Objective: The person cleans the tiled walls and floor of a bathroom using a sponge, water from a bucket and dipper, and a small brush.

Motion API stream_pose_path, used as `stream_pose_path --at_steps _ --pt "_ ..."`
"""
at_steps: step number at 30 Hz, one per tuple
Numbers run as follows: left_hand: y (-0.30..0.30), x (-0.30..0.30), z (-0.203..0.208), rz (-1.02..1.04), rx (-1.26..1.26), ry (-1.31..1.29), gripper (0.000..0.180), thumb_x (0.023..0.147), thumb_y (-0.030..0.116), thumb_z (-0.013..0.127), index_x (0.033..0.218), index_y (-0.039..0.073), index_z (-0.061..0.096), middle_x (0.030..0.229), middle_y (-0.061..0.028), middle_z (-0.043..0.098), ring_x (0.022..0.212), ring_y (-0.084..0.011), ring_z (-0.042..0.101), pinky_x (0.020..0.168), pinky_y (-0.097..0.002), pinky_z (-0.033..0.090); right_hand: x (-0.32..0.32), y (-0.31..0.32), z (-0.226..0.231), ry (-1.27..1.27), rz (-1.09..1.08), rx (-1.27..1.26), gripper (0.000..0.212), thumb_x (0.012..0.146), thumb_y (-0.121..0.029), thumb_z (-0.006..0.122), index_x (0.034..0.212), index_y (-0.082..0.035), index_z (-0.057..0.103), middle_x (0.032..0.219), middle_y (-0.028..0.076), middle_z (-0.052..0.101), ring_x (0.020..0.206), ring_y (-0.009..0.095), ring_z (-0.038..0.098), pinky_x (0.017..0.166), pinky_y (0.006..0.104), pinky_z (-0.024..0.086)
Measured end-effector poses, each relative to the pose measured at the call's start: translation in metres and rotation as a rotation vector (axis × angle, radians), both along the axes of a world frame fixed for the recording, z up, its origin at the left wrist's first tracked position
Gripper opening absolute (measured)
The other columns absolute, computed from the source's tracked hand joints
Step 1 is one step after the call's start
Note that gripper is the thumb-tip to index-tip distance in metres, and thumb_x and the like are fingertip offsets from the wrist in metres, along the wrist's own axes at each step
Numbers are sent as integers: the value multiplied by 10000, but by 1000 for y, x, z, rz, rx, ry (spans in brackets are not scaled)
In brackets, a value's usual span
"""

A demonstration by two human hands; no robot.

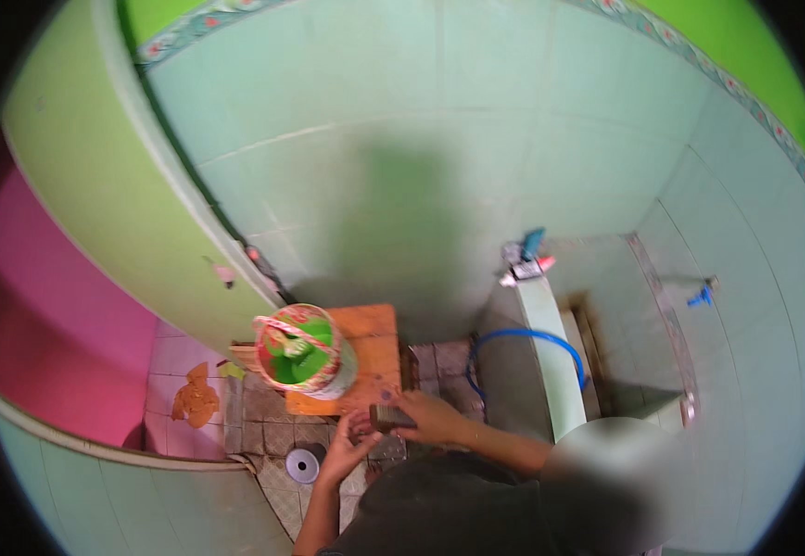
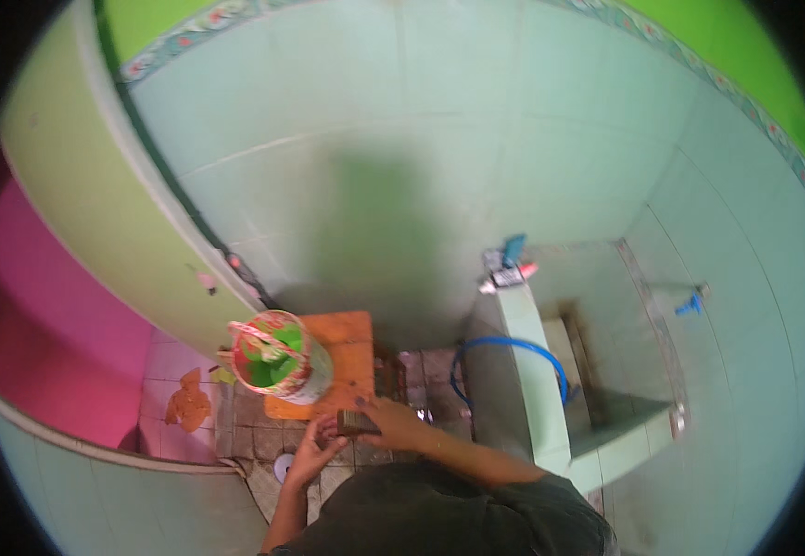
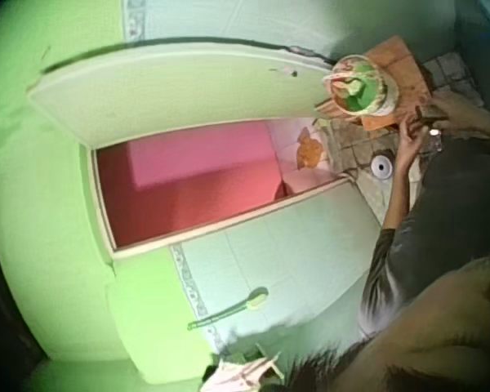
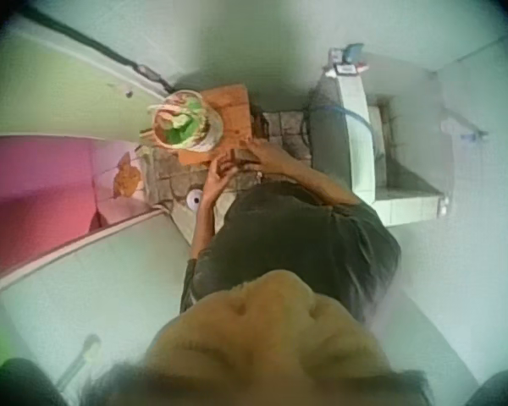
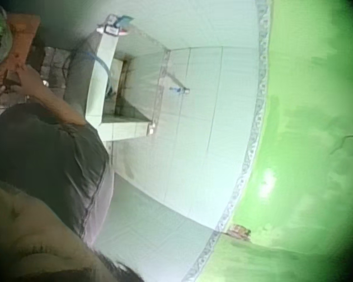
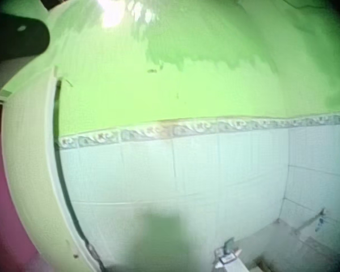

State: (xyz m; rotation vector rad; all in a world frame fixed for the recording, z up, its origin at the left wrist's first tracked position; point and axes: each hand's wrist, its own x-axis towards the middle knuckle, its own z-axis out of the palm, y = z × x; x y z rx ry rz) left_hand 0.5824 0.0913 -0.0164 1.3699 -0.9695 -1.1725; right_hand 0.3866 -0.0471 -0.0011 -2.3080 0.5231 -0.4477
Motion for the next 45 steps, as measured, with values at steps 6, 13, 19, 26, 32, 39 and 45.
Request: stream_pose_path --at_steps 6,13,19,26,32,39,45 --pt "29 16 -22 -13 158 61 344 970 184 589 1250 3 505 1161 -132 622 1029 -229 637 832 -333 524 -87 -53 6 174 -459 -168 541 804 -342 708 1219 -31 552 1163 221 552 1108 402 522 951 479 422" --pt "72 40 -31 275 347 9 330 969 270 597 1159 2 562 1031 -93 659 937 -187 663 747 -307 537 -193 -180 -45 396 -963 -452 475 710 -191 777 1107 -27 572 1098 223 562 1029 405 534 902 495 433" --pt "120 39 -49 540 355 109 305 980 277 576 1127 10 578 1019 -85 664 900 -182 666 729 -309 537 -246 -261 -91 729 -1073 -422 517 723 -238 769 1177 -89 573 1150 183 555 1078 374 544 917 454 472" --pt "173 20 -71 757 391 198 308 989 282 559 1129 9 575 1033 -98 663 886 -180 669 722 -305 535 -261 -282 -129 825 -939 -306 579 701 -273 767 1206 -72 567 1173 172 582 1132 379 541 959 460 460" --pt "206 3 -86 847 512 243 302 1013 255 502 1152 -9 550 1084 -128 646 942 -223 662 770 -337 528 -274 -313 -167 691 -848 -255 612 640 -279 802 1179 -74 595 1132 223 586 1052 389 579 923 467 480" --pt "218 -4 -124 880 573 318 298 1007 258 513 1166 11 566 1066 -100 661 919 -189 669 714 -309 536 -266 -300 -144 802 -815 -312 635 717 -386 780 1244 -98 572 1140 202 580 1062 384 573 931 457 478" --pt "212 0 -132 955 520 385 258 1009 216 489 1158 22 571 1056 -98 654 898 -196 671 707 -309 538 -185 -258 -114 429 -915 -431 524 872 -401 665 1235 -36 567 1131 168 601 979 323 607 863 423 481"
